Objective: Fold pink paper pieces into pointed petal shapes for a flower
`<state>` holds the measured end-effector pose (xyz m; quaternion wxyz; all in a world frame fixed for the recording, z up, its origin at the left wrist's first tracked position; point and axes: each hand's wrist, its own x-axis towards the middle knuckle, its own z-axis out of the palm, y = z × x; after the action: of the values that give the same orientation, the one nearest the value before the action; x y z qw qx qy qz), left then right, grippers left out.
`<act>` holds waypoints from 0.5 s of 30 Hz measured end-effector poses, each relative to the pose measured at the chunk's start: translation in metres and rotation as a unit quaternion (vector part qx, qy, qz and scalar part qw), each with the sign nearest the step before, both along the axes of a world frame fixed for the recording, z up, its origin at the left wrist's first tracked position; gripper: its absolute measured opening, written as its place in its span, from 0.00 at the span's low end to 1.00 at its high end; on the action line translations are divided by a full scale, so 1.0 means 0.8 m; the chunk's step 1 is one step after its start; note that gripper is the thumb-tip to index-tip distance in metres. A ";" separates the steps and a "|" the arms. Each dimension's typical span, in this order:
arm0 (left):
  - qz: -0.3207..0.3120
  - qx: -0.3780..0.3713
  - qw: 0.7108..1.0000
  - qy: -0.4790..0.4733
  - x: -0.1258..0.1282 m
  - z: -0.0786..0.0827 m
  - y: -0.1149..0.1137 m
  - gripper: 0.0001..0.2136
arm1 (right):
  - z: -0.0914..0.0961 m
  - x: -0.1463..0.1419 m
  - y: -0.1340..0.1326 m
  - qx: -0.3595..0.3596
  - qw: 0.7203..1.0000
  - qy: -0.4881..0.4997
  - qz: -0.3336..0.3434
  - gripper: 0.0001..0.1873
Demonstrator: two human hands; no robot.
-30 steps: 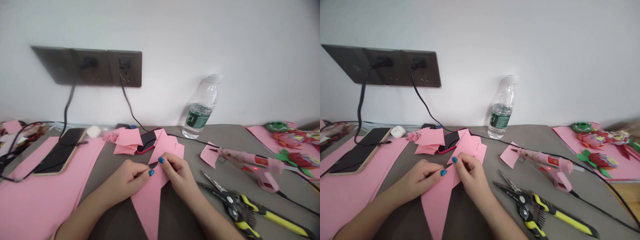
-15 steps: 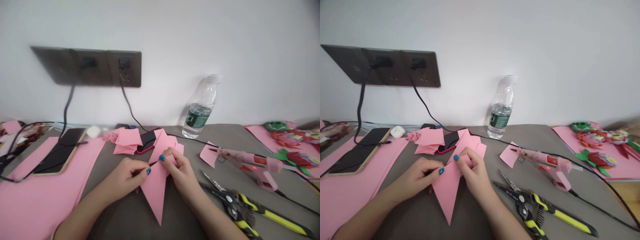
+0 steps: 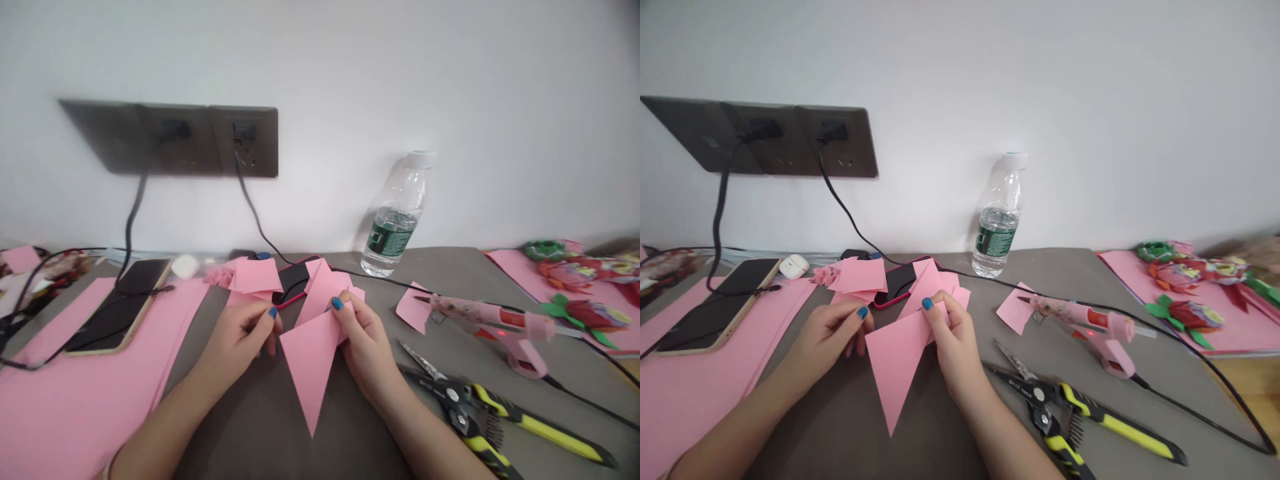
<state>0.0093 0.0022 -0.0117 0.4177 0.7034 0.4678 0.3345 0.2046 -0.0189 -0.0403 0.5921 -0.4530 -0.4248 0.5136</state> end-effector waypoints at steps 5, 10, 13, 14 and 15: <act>0.053 0.034 0.997 -0.043 -0.004 0.002 -0.002 0.15 | -0.003 -0.004 0.003 0.031 0.996 -0.071 0.037 0.25; 0.006 0.050 0.988 -0.147 0.017 0.036 -0.053 0.13 | -0.016 -0.006 0.014 0.013 1.000 -0.017 -0.002 0.25; -0.174 -0.267 0.940 -0.121 0.073 0.020 -0.122 0.12 | -0.019 -0.009 0.018 0.015 1.000 -0.009 -0.002 0.25; -0.218 -0.348 0.907 -0.090 0.095 0.005 -0.147 0.09 | -0.018 -0.010 0.019 0.017 1.000 -0.010 0.000 0.25; -0.271 -0.402 0.872 -0.066 0.118 -0.012 -0.170 0.03 | -0.017 -0.011 0.019 0.020 1.000 -0.013 0.004 0.25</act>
<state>0.1033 -0.1341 -0.0214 0.7687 0.5502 0.3241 0.0361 0.1954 -0.0034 -0.0542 0.5936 -0.4462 -0.4440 0.5014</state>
